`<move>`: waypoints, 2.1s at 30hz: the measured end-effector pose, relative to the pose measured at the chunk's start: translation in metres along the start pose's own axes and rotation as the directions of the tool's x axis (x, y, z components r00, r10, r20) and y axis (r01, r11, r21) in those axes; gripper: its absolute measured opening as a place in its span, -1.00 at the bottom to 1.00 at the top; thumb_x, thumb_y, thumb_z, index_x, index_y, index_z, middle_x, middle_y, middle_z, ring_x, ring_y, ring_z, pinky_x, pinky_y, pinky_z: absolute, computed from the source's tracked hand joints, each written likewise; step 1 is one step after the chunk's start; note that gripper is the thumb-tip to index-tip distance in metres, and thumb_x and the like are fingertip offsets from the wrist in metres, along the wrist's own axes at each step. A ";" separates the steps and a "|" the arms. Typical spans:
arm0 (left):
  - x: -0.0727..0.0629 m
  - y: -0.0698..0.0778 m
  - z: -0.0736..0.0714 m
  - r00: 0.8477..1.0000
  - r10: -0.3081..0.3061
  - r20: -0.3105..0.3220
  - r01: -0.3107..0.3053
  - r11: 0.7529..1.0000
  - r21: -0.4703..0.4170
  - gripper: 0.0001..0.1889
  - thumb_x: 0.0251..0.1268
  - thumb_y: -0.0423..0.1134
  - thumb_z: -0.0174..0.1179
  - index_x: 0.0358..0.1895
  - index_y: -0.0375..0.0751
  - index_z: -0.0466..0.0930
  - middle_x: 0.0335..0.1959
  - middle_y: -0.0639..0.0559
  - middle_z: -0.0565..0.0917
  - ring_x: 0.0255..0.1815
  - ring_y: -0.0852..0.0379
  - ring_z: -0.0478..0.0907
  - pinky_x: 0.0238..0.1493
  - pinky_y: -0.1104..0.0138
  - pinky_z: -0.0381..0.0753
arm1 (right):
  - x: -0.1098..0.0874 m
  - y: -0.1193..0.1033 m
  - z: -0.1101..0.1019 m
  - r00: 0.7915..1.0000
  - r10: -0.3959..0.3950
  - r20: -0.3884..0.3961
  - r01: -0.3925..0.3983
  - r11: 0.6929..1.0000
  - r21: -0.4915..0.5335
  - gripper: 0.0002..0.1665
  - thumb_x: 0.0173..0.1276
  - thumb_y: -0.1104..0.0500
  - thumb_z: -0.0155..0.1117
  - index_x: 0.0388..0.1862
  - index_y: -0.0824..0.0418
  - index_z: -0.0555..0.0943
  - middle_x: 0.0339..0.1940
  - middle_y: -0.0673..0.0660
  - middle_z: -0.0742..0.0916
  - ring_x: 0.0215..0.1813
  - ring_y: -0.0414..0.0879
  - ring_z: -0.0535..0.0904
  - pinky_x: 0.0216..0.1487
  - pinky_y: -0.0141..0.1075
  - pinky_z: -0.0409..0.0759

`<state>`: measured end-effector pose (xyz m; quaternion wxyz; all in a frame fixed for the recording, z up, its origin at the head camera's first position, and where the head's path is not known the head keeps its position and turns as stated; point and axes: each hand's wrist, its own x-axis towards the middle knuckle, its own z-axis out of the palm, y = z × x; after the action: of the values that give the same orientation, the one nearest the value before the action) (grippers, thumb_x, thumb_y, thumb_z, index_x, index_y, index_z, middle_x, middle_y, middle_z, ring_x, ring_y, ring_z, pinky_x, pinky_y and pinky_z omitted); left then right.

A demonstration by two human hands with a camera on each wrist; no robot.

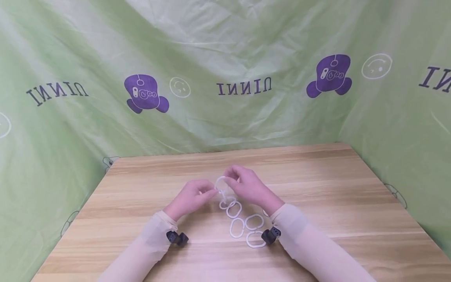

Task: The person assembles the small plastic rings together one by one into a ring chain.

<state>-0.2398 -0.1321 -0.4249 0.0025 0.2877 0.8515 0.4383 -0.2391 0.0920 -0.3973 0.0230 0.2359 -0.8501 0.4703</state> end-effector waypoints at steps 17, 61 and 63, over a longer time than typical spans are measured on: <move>0.002 0.000 -0.014 0.992 0.037 -0.123 -0.036 0.999 0.016 -0.88 0.34 -0.21 0.27 -0.28 -0.19 0.71 -0.48 0.19 0.62 -0.47 0.21 0.49 -0.45 0.36 0.52 | -0.040 0.032 -0.014 0.919 -0.032 0.393 0.154 0.946 -0.285 -0.84 0.24 0.30 0.34 -0.41 0.04 0.63 -0.48 -0.19 0.60 -0.38 -0.26 0.47 -0.27 -0.30 0.50; -0.001 0.012 0.006 0.993 0.092 0.068 -0.097 0.993 0.066 -0.91 0.35 -0.20 0.27 -0.30 -0.10 0.70 -0.45 0.24 0.61 -0.43 0.29 0.50 -0.36 0.37 0.55 | -0.014 -0.004 -0.017 0.998 0.064 -0.010 -0.065 0.982 -0.180 -0.89 0.39 0.13 0.27 -0.20 0.14 0.65 -0.37 -0.04 0.64 -0.31 -0.10 0.46 -0.27 -0.23 0.46; -0.001 0.012 0.006 0.993 0.097 0.072 -0.103 0.992 0.071 -0.91 0.35 -0.20 0.27 -0.30 -0.10 0.70 -0.45 0.24 0.61 -0.43 0.29 0.50 -0.36 0.37 0.55 | -0.014 -0.003 -0.017 0.998 0.066 -0.016 -0.068 0.982 -0.176 -0.89 0.39 0.13 0.27 -0.21 0.14 0.65 -0.38 -0.03 0.64 -0.31 -0.09 0.46 -0.27 -0.22 0.46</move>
<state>-0.2310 -0.1224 -0.4201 -0.0011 0.3447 0.8512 0.3959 -0.2283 0.1101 -0.3889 0.0319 0.2018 -0.8957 0.3950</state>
